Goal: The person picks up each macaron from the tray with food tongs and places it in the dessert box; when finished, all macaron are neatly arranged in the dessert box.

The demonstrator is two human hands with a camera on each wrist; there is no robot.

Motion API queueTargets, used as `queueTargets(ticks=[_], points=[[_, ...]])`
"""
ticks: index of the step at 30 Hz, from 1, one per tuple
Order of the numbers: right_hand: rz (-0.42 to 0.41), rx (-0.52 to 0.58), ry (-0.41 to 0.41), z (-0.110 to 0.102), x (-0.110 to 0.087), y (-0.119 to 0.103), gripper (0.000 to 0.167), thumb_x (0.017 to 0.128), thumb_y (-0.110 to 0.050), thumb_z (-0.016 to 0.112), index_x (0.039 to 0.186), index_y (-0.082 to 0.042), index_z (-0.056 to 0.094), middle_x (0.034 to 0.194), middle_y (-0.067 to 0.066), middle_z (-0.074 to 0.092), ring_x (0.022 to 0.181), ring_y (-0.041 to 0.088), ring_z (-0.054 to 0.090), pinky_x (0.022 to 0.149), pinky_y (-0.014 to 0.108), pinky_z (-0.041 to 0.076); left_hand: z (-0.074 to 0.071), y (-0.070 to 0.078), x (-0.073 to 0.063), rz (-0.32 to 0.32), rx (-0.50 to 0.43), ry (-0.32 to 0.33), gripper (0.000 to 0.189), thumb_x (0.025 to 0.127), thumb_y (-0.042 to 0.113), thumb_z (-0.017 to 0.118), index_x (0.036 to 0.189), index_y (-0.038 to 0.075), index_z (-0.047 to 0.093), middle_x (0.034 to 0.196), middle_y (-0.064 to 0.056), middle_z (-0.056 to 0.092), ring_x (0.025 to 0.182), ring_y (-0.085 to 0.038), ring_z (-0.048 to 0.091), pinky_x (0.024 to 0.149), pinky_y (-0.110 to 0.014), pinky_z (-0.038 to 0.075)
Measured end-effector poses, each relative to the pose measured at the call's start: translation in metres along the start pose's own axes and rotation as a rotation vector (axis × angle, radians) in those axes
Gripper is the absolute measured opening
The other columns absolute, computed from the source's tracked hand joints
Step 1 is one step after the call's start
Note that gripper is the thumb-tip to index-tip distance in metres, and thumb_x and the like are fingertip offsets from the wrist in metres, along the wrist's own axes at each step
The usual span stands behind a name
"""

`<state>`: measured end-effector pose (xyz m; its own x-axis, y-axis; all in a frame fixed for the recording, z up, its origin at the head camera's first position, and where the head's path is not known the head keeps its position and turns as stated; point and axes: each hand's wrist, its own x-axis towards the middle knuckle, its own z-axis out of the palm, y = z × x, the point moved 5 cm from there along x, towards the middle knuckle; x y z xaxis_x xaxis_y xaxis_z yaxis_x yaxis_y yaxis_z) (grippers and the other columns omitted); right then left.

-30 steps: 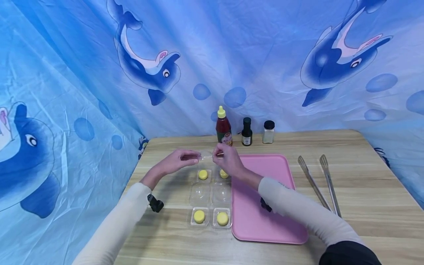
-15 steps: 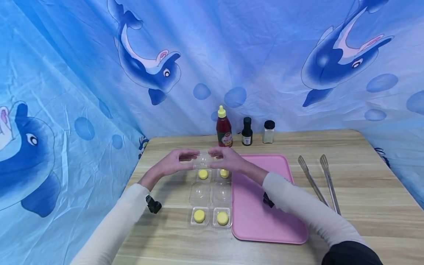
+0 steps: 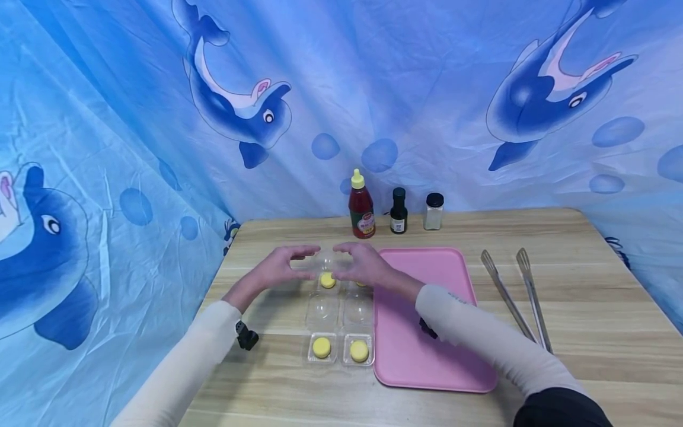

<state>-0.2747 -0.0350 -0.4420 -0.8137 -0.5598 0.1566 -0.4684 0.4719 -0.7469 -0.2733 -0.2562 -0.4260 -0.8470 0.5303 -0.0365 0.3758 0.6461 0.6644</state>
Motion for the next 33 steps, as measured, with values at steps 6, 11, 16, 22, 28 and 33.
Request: queueTargets(ticks=[6,11,16,22,28,33], points=[[0.051,-0.117,-0.043,0.012,-0.002,0.002,0.074,0.086,-0.031,0.092,0.147,-0.004,0.061,0.147,0.013,0.064,0.138,0.029,0.058,0.118,0.044,0.046,0.010,-0.006,0.001,-0.002,0.103,-0.046,0.073,0.090,0.022,0.088,0.154,0.007,0.055,0.152,-0.015,0.059,0.132,-0.040,0.062,0.112,-0.052,0.051],[0.038,-0.190,-0.044,0.018,-0.003,0.003,0.073,0.085,-0.034,0.092,0.144,-0.003,0.063,0.144,0.014,0.066,0.134,0.029,0.061,0.116,0.043,0.049,0.016,-0.010,-0.001,-0.012,0.136,-0.063,0.075,0.089,0.024,0.089,0.154,0.008,0.055,0.151,-0.015,0.060,0.130,-0.038,0.063,0.111,-0.052,0.052],[0.028,-0.241,-0.056,0.023,-0.004,0.004,0.072,0.085,-0.038,0.091,0.143,-0.003,0.064,0.142,0.013,0.068,0.130,0.028,0.064,0.113,0.042,0.051,0.021,-0.011,-0.002,-0.031,0.152,-0.069,0.074,0.089,0.025,0.089,0.154,0.009,0.056,0.150,-0.015,0.061,0.129,-0.037,0.063,0.109,-0.052,0.054],[0.020,-0.275,-0.056,0.025,-0.004,0.002,0.071,0.085,-0.036,0.092,0.142,-0.002,0.065,0.141,0.014,0.068,0.130,0.030,0.064,0.111,0.042,0.053,0.025,-0.011,-0.003,-0.045,0.165,-0.079,0.073,0.089,0.023,0.089,0.154,0.010,0.056,0.150,-0.014,0.061,0.130,-0.036,0.063,0.109,-0.050,0.054],[0.027,-0.276,-0.055,0.026,-0.004,0.001,0.070,0.085,-0.035,0.092,0.141,-0.002,0.066,0.140,0.014,0.069,0.125,0.027,0.066,0.110,0.042,0.053,0.026,-0.012,-0.001,-0.058,0.183,-0.082,0.073,0.089,0.023,0.089,0.153,0.011,0.057,0.149,-0.014,0.062,0.131,-0.035,0.063,0.110,-0.050,0.054],[0.043,-0.267,-0.061,0.027,-0.004,0.002,0.070,0.085,-0.035,0.092,0.141,-0.002,0.066,0.140,0.014,0.069,0.122,0.026,0.067,0.110,0.042,0.053,0.025,-0.011,-0.001,-0.069,0.186,-0.089,0.072,0.089,0.023,0.089,0.153,0.011,0.057,0.150,-0.014,0.061,0.132,-0.035,0.062,0.110,-0.051,0.054]])
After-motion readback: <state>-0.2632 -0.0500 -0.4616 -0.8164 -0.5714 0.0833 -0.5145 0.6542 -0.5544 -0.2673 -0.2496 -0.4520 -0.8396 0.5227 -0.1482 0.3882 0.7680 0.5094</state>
